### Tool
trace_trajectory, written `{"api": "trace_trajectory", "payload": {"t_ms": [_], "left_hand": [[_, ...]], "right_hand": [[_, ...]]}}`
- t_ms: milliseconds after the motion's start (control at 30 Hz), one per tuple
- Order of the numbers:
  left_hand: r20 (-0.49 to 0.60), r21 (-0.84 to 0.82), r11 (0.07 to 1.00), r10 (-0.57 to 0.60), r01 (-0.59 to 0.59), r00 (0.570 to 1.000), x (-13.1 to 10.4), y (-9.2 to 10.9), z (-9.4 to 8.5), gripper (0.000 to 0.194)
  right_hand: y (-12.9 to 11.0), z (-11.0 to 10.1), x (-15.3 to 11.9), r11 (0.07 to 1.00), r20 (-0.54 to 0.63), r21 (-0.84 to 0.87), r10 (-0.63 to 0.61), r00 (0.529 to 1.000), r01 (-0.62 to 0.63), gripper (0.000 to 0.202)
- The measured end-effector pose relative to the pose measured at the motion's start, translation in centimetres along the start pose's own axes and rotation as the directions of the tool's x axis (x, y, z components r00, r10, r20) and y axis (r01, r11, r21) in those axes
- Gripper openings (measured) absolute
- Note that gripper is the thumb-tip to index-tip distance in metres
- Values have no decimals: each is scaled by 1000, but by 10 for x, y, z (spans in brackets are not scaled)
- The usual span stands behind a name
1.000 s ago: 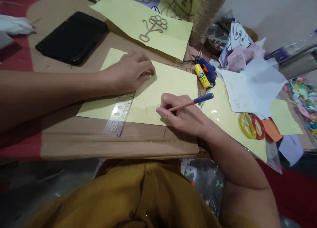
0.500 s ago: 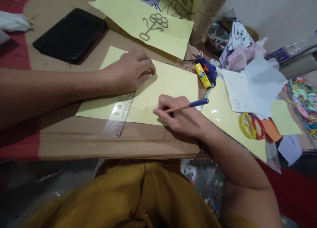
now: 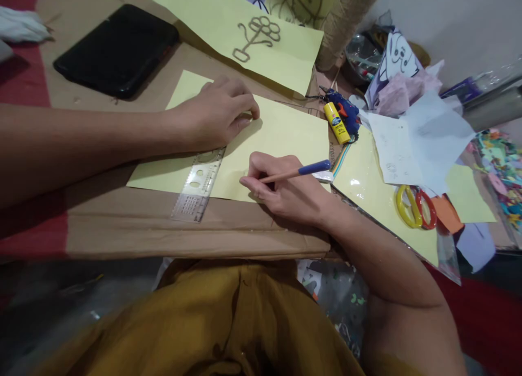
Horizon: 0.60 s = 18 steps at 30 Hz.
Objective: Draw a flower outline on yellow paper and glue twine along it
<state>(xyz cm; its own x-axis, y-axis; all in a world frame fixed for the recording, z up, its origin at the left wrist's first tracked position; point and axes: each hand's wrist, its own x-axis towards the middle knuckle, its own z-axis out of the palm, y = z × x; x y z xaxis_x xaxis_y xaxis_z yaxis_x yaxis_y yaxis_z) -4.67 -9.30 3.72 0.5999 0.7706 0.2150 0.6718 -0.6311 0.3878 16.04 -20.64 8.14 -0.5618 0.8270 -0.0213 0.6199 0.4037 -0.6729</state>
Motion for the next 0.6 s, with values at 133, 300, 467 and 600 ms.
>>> {"api": "trace_trajectory", "payload": {"t_ms": [133, 300, 467, 600], "left_hand": [[15, 18, 1000, -11, 11, 1000, 0, 1, -1, 33], [8, 19, 1000, -5, 5, 1000, -1, 1, -1, 31], [-7, 23, 999, 22, -22, 1000, -2, -5, 1, 28], [4, 28, 999, 16, -17, 1000, -3, -9, 2, 29]], "right_hand": [[-3, 4, 3, 1000, -4, 13, 5, 1000, -5, 29], [2, 3, 0, 992, -106, 125, -8, 994, 21, 39], [23, -2, -2, 947, -547, 304, 82, 833, 107, 49], [39, 4, 4, 922, -638, 352, 112, 762, 160, 49]]}}
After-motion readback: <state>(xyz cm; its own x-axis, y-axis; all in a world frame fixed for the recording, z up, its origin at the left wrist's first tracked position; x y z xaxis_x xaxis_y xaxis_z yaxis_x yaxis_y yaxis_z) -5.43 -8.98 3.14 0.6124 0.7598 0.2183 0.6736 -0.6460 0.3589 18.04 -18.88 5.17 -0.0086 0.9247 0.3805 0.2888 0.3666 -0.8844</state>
